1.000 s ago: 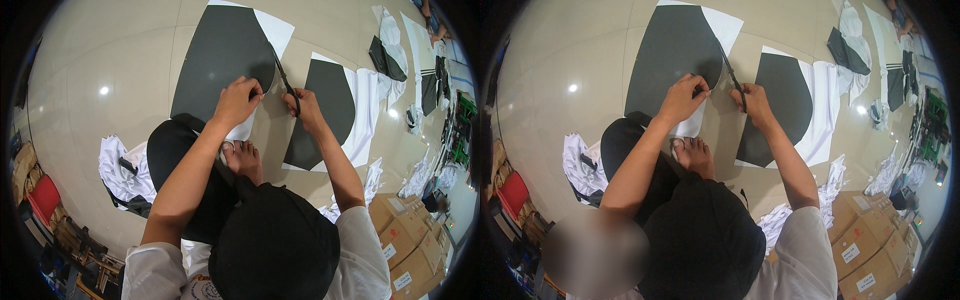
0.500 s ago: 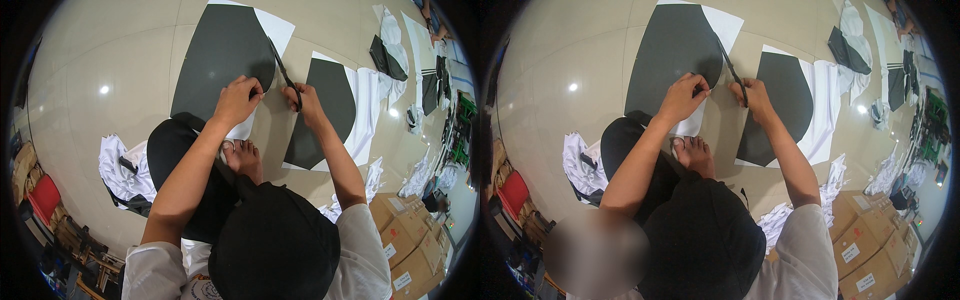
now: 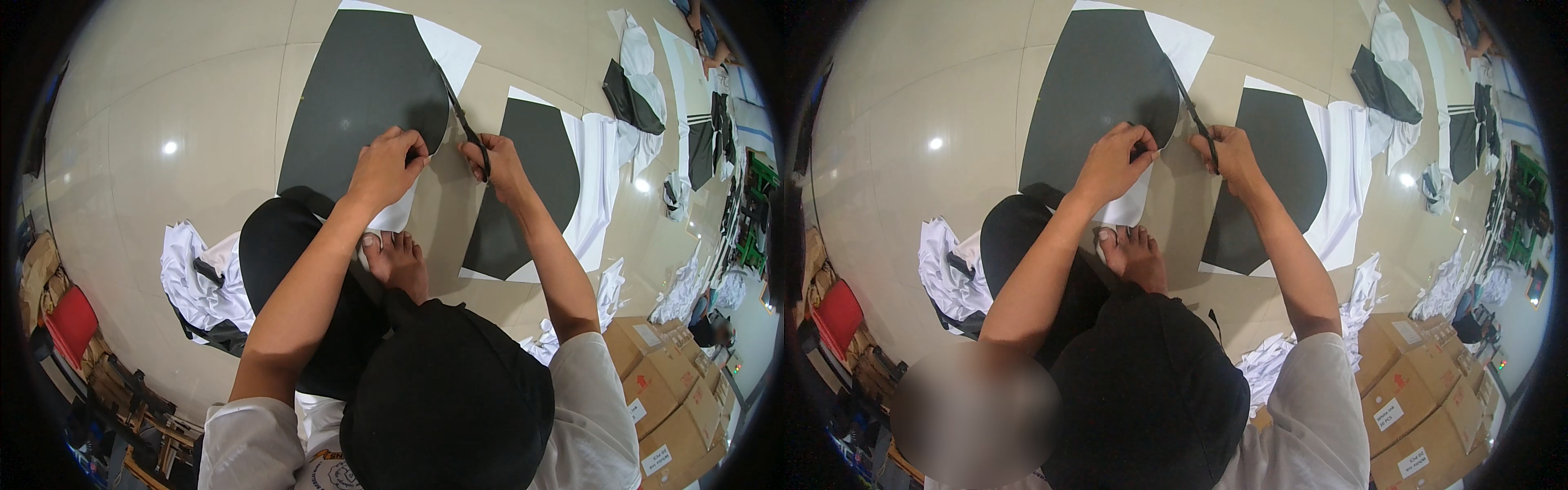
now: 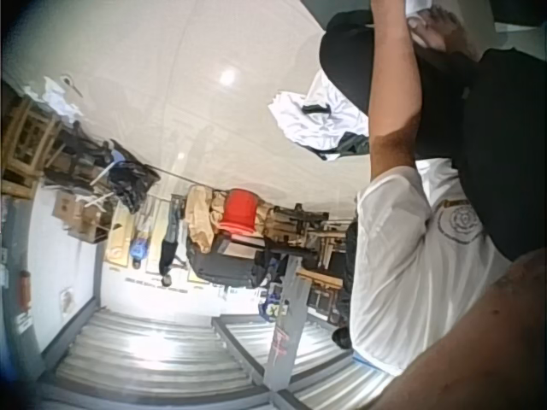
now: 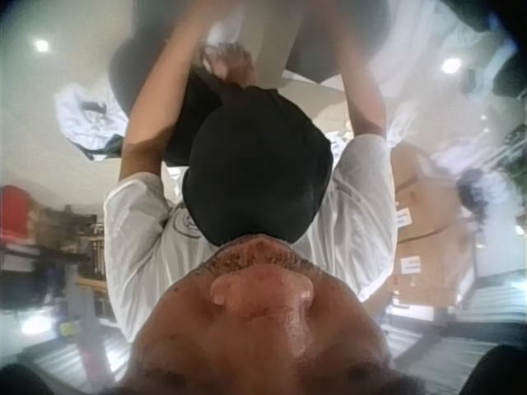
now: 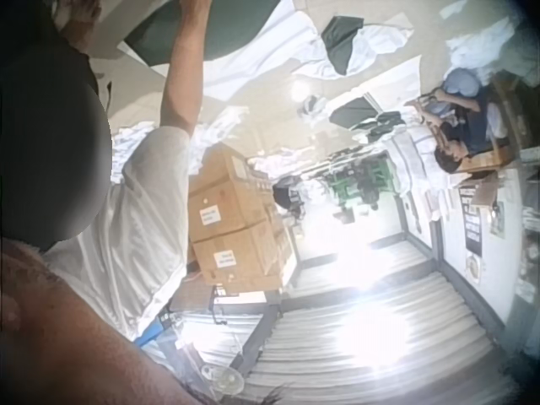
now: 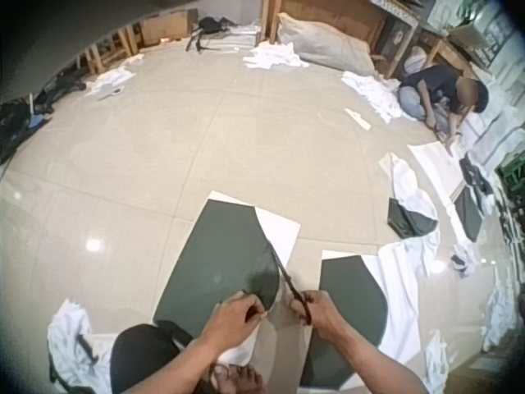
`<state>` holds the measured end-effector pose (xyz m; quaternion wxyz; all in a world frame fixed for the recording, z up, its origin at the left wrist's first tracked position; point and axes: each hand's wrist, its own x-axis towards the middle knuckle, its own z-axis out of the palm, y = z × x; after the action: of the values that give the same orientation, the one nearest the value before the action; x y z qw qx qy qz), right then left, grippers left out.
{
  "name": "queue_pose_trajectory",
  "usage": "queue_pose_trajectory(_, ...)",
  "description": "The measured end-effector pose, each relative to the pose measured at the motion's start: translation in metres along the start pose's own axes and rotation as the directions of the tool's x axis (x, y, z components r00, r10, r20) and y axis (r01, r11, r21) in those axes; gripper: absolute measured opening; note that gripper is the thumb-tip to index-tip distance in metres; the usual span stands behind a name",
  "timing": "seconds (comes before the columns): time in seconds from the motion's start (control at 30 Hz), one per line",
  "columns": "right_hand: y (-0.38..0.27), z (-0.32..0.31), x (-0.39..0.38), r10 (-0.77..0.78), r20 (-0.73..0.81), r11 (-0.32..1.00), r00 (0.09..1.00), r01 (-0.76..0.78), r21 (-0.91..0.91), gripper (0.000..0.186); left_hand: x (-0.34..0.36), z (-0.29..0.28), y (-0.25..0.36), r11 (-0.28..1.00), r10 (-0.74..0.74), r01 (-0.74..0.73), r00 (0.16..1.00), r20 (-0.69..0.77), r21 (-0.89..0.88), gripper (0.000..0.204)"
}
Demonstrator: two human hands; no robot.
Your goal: The person sits on the floor and uses scissors to cut a dark green fabric piece along a white paper template. The person holds the fabric steady with one hand while cutting with the other, following the template's curved outline.
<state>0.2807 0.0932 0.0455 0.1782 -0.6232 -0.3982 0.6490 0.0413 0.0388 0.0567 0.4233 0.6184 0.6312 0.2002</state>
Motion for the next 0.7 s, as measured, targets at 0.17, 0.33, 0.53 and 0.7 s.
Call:
queue_pose_trajectory(0.17, -0.001, -0.001, 0.001, 0.001, -0.01, 0.999, 1.0, -0.001, -0.038, 0.024, 0.0, 0.0, 0.0, 1.0, 0.0, 0.0, 1.0, 0.001, 0.005, 0.015)
queue_pose_trajectory(0.33, -0.001, -0.003, 0.001, -0.007, -0.005, 0.999, 1.0, 0.007, -0.052, 0.028, -0.001, 0.002, -0.002, 1.0, 0.02, -0.02, 1.0, -0.016, -0.009, 0.014)
queue_pose_trajectory(0.53, -0.009, -0.001, 0.004, 0.022, 0.009, 0.998, 1.0, -0.021, -0.067, 0.027, 0.0, 0.002, -0.003, 0.999, 0.028, -0.028, 0.999, -0.019, -0.014, 0.014)
queue_pose_trajectory(0.7, -0.007, 0.0, 0.01, -0.009, 0.016, 0.999, 1.0, 0.01, -0.039, 0.031, -0.001, 0.001, -0.001, 1.0, 0.024, -0.024, 1.0, -0.019, -0.013, 0.014)
